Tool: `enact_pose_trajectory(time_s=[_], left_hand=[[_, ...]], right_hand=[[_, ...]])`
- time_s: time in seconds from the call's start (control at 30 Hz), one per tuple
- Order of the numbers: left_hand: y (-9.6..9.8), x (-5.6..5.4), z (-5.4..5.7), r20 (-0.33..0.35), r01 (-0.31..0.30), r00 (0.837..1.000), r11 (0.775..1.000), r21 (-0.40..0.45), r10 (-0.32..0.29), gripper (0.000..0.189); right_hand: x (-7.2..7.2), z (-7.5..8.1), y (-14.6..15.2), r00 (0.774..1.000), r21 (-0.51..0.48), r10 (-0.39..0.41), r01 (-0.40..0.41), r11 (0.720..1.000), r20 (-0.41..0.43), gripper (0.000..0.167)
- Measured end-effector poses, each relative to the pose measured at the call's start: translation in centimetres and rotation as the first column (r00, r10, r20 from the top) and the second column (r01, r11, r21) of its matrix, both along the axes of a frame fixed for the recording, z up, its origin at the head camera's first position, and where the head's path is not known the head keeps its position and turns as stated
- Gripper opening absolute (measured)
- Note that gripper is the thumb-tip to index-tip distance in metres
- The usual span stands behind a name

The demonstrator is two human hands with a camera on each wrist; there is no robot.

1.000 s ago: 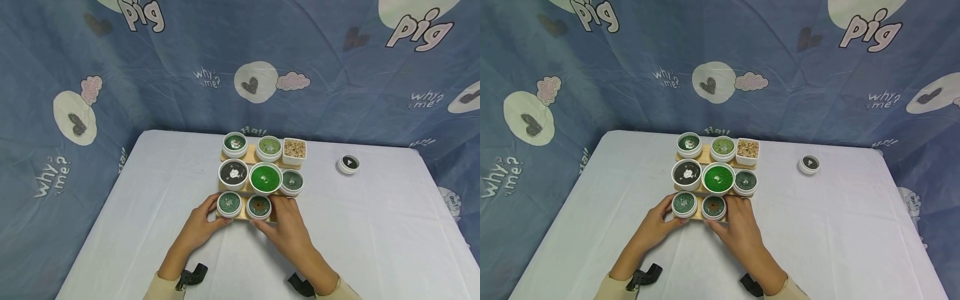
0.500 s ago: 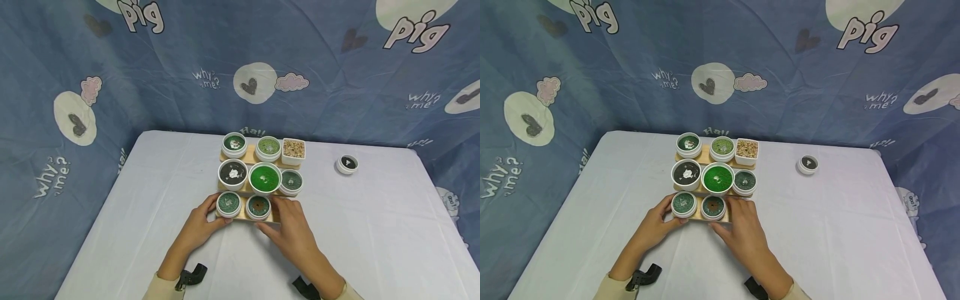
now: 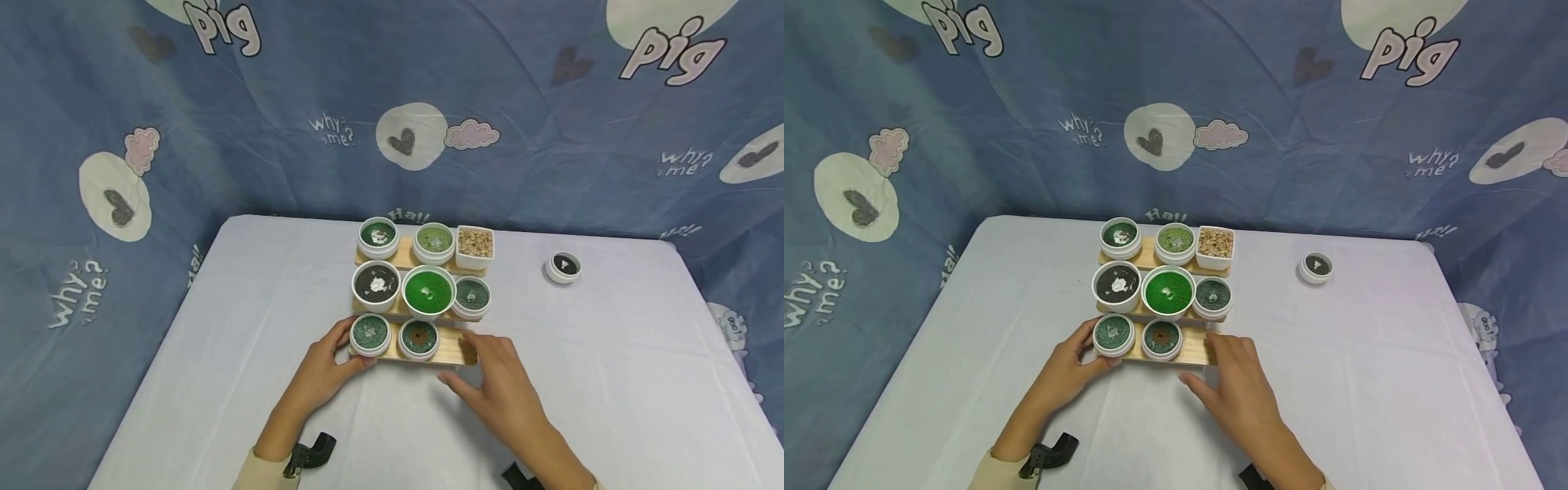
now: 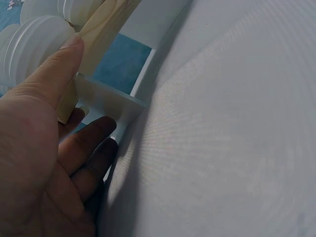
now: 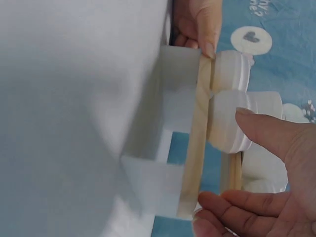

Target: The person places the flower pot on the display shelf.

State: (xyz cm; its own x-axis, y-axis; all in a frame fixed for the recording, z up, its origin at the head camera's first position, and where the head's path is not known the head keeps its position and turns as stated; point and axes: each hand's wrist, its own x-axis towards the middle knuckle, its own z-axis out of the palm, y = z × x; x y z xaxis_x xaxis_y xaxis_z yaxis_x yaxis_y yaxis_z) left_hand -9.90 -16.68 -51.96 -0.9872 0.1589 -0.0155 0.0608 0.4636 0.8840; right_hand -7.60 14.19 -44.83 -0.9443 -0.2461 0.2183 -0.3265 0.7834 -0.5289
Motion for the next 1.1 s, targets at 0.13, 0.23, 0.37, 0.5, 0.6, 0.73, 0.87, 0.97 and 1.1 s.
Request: enact_pose_trajectory(time_s=[0.13, 0.23, 0.37, 0.5, 0.6, 0.73, 0.87, 0.97, 1.1], left_hand=[[0.0, 0.0, 0.1, 0.006, -0.002, 1.0, 1.0, -0.001, 0.002, 0.076], [0.1, 0.1, 0.2, 0.009, -0.002, 1.0, 1.0, -0.003, 0.002, 0.077], [0.1, 0.1, 0.2, 0.007, -0.003, 1.0, 1.0, -0.004, 0.004, 0.076], [0.1, 0.0, 0.2, 0.002, 0.0, 1.0, 1.0, -0.001, 0.0, 0.076], [0.2, 0.0, 0.2, 0.0, 0.004, 1.0, 1.0, -0.002, -0.004, 0.075], [0.2, 0.0, 0.3, 0.003, 0.0, 1.0, 1.0, -0.004, 0.0, 0.075], [0.2, 0.0, 0.3, 0.01, -0.006, 1.0, 1.0, -0.007, 0.006, 0.075], [0.1, 0.0, 0.3, 0.011, -0.006, 1.0, 1.0, -0.009, 0.007, 0.075], [0.1, 0.1, 0.2, 0.011, -0.008, 1.0, 1.0, -0.003, 0.008, 0.074]], right_hand=[[0.3, -0.3, 1.0, 1.0, -0.002, -0.011, 0.011, 1.0, -0.017, 0.065], [0.5, -0.6, 1.8, 0.999, -0.01, -0.026, 0.026, 1.0, -0.028, 0.062], [0.3, -0.8, 3.1, 0.996, -0.017, -0.055, 0.055, 0.998, -0.063, 0.062], [-0.2, -0.8, 4.7, 0.989, -0.027, -0.097, 0.095, 0.995, -0.11, 0.064], [-0.5, -0.7, 5.9, 0.984, -0.03, -0.13, 0.127, 0.991, -0.118, 0.066], [-0.9, -0.4, 7.2, 0.983, -0.005, -0.162, 0.162, 0.987, -0.09, 0.069], [-1.5, -0.3, 8.5, 0.981, 0.039, -0.188, 0.191, 0.981, -0.056, 0.072], [-2.4, -0.4, 9.6, 0.975, 0.064, -0.217, 0.219, 0.974, -0.043, 0.075], [-4.3, -0.7, 11.5, 0.964, 0.099, -0.265, 0.264, 0.959, -0.008, 0.08]])
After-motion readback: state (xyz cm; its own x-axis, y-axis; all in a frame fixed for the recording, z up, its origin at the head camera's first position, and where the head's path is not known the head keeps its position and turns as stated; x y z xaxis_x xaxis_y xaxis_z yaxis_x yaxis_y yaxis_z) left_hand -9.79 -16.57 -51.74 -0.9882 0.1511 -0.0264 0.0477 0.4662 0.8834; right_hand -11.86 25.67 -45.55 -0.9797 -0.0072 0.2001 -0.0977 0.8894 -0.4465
